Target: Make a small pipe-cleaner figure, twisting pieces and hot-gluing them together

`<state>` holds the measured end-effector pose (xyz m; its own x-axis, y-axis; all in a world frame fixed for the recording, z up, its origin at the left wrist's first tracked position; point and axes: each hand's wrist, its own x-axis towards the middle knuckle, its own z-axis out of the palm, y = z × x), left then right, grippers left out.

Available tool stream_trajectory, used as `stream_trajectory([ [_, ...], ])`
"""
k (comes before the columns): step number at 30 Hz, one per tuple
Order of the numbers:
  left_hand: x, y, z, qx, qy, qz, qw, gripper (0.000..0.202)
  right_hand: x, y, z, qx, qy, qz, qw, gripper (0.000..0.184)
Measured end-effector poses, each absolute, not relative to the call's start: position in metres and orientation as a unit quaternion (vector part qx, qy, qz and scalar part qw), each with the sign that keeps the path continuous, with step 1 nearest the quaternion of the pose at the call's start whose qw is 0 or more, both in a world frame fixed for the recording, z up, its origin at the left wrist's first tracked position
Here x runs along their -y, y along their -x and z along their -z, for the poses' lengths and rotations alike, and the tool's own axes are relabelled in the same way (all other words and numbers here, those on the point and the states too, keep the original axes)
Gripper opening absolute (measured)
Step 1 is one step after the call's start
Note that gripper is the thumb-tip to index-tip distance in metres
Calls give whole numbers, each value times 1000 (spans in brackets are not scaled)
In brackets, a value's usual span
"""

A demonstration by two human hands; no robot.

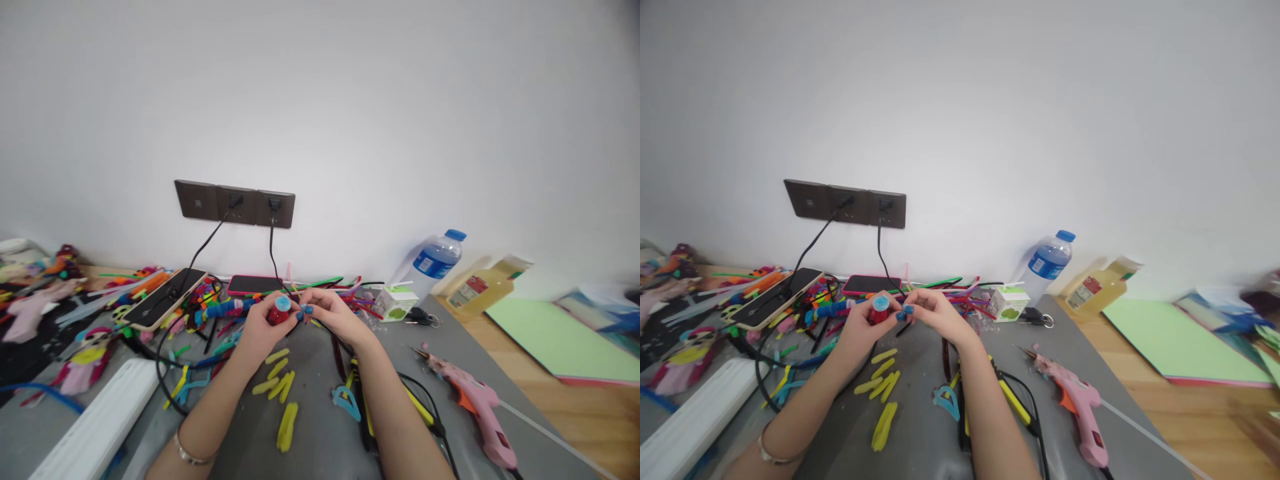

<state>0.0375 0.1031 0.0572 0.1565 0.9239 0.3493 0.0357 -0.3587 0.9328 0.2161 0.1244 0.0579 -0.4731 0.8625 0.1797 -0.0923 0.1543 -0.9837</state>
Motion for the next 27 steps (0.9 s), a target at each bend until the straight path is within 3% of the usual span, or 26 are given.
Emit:
stream_trajectory([
  [7,-101,-37,-61,-362,-675,-522,374,6,-125,-217,-58,651,302,-573,397,34],
  [16,-99,-31,-54,-321,-770,-509,213,19,-124,-220,-56,655,285,-591,374,37],
  [21,-97,-32,-51,-308,-793,-509,131,16,-125,-219,-54,634,283,-612,379,33],
  [27,-96,-37,-51,-320,-770,-536,131,12,-123,-216,-54,609,261,-629,406,27],
])
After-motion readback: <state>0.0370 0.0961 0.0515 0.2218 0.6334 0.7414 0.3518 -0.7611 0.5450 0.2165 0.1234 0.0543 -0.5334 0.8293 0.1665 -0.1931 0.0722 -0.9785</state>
